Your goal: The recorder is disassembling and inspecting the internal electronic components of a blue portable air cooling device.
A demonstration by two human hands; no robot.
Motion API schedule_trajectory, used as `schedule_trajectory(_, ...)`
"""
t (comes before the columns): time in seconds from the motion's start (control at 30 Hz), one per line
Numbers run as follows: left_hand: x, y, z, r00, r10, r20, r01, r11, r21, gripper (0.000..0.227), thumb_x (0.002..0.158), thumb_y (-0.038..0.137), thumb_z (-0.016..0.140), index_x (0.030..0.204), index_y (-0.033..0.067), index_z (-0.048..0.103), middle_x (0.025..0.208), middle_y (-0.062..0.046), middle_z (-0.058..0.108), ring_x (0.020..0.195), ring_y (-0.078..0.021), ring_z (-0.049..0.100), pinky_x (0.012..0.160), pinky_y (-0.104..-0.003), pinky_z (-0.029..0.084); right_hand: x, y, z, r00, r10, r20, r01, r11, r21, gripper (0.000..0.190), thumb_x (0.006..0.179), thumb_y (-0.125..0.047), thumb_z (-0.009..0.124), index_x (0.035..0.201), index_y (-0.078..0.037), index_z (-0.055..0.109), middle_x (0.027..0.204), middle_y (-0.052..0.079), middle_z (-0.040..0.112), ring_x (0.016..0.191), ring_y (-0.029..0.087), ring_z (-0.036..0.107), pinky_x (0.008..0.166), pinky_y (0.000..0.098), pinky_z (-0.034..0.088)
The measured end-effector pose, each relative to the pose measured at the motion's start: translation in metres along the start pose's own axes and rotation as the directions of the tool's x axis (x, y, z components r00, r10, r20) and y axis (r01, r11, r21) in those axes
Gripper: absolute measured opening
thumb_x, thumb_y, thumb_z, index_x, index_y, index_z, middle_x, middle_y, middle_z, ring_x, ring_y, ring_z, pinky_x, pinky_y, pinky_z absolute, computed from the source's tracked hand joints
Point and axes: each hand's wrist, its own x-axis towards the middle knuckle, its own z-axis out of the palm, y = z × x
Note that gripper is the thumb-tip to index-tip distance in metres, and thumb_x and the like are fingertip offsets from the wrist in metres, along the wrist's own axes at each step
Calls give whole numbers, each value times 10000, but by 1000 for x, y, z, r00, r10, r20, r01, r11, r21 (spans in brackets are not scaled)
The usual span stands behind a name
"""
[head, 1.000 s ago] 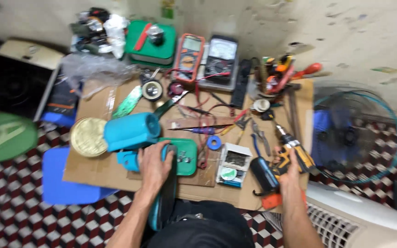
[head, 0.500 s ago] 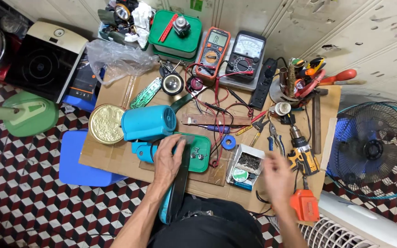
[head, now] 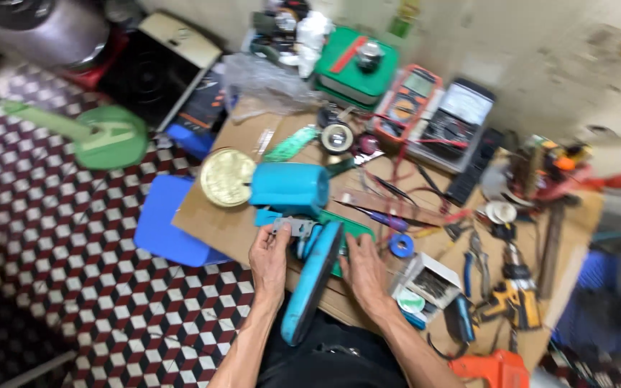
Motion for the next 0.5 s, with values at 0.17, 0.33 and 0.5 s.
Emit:
schedule_trajectory(0.17, 10, 38, -29, 989, -117, -93, 80, 938, -336, 238, 979, 158, 632, 1154, 2, 592, 1025, -70, 746, 918, -132, 691, 844, -288, 556, -4, -3, 12, 991, -59, -119, 66, 996, 55, 359, 842, -46, 715, 1176, -35, 585, 1033, 176, 513, 987, 386, 598, 748, 500, 519)
schedule_trajectory(0.33, 68, -5, -88, 953, -198, -231, 84, 902, -424, 366, 904, 99, 565, 1266, 71, 522, 1028, -65, 638, 903, -171, 663, 819, -357, 564, 0, -3, 19, 993, -36, -110, 44, 997, 70, 254, 809, 2, 665, 1048, -18, 582, 1000, 189, 499, 957, 393, 588, 756, 517, 497)
schedule_trajectory(0.5, 151, -93, -146, 848, -506, -156, 332, 737, -588, 452, 939, 406, 622, 1190, 30, 650, 966, -55, 588, 852, -189, 581, 799, -383, 512, 9, 0, 22, 994, 78, -82, -72, 995, 74, 165, 857, -55, 685, 997, -34, 602, 1010, 191, 544, 871, 414, 619, 716, 516, 495)
